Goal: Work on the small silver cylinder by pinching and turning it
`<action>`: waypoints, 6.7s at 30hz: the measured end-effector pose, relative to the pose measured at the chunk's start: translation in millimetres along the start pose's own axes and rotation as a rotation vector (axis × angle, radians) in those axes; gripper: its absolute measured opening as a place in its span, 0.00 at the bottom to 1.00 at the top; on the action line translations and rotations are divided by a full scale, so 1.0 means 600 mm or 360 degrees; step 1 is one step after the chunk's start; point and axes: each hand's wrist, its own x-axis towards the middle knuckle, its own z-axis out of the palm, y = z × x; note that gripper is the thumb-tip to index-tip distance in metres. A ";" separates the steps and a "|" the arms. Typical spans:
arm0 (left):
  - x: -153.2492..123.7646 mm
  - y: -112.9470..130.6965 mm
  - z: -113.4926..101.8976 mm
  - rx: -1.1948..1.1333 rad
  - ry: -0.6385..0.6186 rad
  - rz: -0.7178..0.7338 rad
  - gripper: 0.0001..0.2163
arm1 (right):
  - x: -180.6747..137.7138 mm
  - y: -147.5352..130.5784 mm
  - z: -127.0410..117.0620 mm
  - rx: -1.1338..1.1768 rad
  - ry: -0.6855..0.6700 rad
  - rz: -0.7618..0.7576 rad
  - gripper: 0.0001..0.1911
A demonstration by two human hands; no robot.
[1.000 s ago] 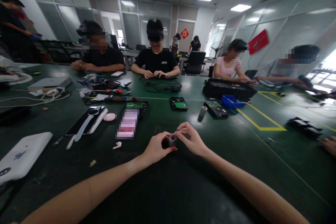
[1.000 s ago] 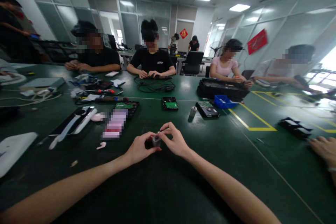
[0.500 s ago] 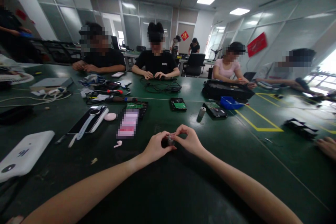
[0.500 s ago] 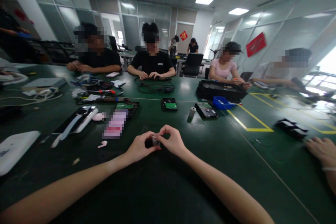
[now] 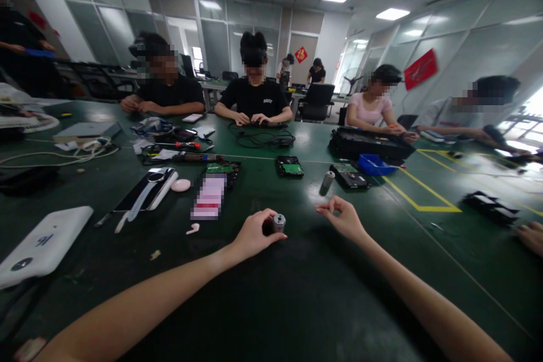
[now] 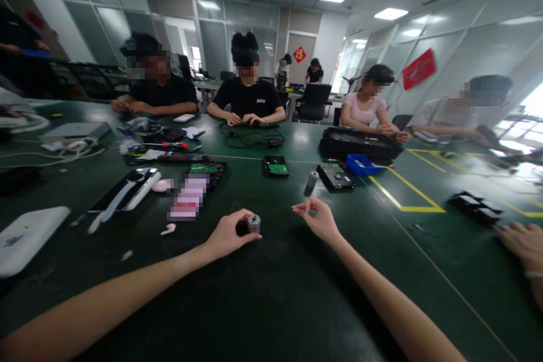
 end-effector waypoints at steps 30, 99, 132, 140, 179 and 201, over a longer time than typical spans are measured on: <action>-0.001 0.007 -0.001 0.0114 0.0040 -0.0013 0.19 | -0.004 -0.084 0.133 0.0255 -0.0402 -0.0163 0.10; 0.066 -0.062 -0.156 0.0097 -0.0600 -0.0244 0.14 | -0.037 -0.043 0.156 0.0009 -0.0534 -0.0185 0.21; 0.049 0.069 -0.070 0.0014 -0.0354 0.0379 0.14 | -0.037 -0.029 0.162 -0.0060 -0.0475 -0.0264 0.21; 0.055 0.072 -0.084 0.0001 -0.0411 0.0305 0.17 | -0.038 -0.039 0.156 -0.0055 -0.0497 -0.0259 0.17; 0.066 0.054 -0.120 0.0038 0.0047 0.0064 0.11 | -0.040 -0.044 0.156 -0.0007 -0.0516 -0.0189 0.20; 0.069 -0.052 -0.146 0.0450 -0.0392 -0.0293 0.11 | -0.041 -0.050 0.152 -0.0007 -0.0522 -0.0208 0.20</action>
